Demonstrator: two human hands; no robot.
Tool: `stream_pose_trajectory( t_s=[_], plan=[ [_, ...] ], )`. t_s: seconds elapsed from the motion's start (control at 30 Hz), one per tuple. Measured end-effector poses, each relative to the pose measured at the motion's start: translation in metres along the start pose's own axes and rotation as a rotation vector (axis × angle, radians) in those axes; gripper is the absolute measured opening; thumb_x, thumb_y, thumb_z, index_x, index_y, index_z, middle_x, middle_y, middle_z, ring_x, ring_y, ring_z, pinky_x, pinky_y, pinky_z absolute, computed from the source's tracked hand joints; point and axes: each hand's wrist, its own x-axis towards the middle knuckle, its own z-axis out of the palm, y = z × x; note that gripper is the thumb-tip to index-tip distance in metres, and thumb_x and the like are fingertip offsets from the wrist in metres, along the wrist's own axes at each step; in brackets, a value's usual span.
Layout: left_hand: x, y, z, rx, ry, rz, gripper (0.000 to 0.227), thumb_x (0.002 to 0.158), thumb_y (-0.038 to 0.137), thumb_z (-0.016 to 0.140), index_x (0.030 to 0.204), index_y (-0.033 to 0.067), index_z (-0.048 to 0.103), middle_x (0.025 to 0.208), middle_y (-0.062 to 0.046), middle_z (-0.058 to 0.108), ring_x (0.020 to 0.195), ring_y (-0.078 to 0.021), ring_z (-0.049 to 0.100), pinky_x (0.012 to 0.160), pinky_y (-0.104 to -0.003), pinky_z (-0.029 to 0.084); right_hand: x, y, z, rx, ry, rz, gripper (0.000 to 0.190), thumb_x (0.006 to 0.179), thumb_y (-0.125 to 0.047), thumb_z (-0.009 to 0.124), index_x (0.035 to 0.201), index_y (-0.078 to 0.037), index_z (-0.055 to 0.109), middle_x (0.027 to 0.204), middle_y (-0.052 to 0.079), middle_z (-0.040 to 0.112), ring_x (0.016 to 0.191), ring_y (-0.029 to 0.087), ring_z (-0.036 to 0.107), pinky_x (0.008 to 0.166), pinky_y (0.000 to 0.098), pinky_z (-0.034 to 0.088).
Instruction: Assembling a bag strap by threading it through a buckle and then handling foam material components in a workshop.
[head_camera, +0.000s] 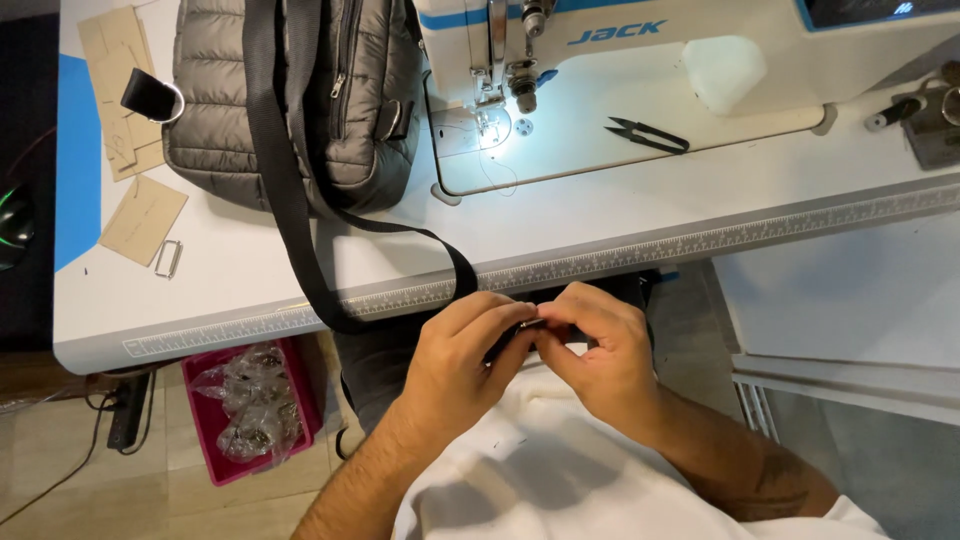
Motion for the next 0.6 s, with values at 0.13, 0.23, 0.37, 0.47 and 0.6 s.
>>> stream_pose_trajectory(
  t_s=[0.13,0.23,0.37,0.47,0.6],
  plan=[
    [-0.003,-0.001,-0.001,0.048,0.038,0.031,0.017,0.086,0.0,0.075,0.103,0.0004,0.075,0.087,-0.011,0.072,0.077,-0.0303,0.073,0.071,-0.038,0.061,-0.003,0.011,-0.001,0.139,-0.062,0.011,0.026,0.07,0.012,0.081,0.095,0.004,0.077,0.073,0.013,0.067,0.063,0.02,0.065,0.058,0.0317,0.059],
    [-0.003,0.001,-0.003,-0.073,0.086,-0.029,0.011,0.087,0.0,0.073,0.098,0.001,0.076,0.084,-0.009,0.073,0.072,-0.0289,0.073,0.068,-0.036,0.061,-0.009,0.017,-0.002,0.562,-0.124,0.208,0.02,0.08,0.005,0.07,0.099,0.011,0.074,0.081,0.02,0.071,0.073,0.023,0.07,0.064,0.0382,0.062],
    [-0.002,0.004,-0.004,-0.099,0.148,-0.037,0.009,0.086,-0.004,0.071,0.093,0.0019,0.074,0.079,-0.009,0.071,0.066,-0.0295,0.07,0.063,-0.035,0.059,-0.02,0.016,0.004,0.68,-0.096,0.226,0.017,0.086,0.002,0.067,0.1,0.012,0.07,0.09,0.022,0.069,0.079,0.024,0.071,0.068,0.0361,0.061],
    [0.001,0.009,-0.002,-0.085,0.171,-0.029,0.01,0.085,-0.006,0.071,0.091,0.0016,0.072,0.078,-0.009,0.069,0.065,-0.0292,0.068,0.062,-0.035,0.058,-0.027,0.011,0.007,0.673,-0.036,0.232,0.013,0.086,0.008,0.065,0.098,0.01,0.069,0.089,0.021,0.07,0.079,0.024,0.073,0.069,0.0324,0.059],
    [0.005,0.025,-0.009,0.041,0.089,-0.007,0.006,0.094,-0.009,0.062,0.096,-0.0043,0.061,0.089,-0.015,0.062,0.078,-0.0265,0.062,0.071,-0.034,0.054,-0.032,-0.003,0.008,0.598,0.012,0.401,0.007,0.091,0.001,0.065,0.098,0.002,0.065,0.084,0.015,0.07,0.071,0.024,0.07,0.068,0.0301,0.058]
  ],
)
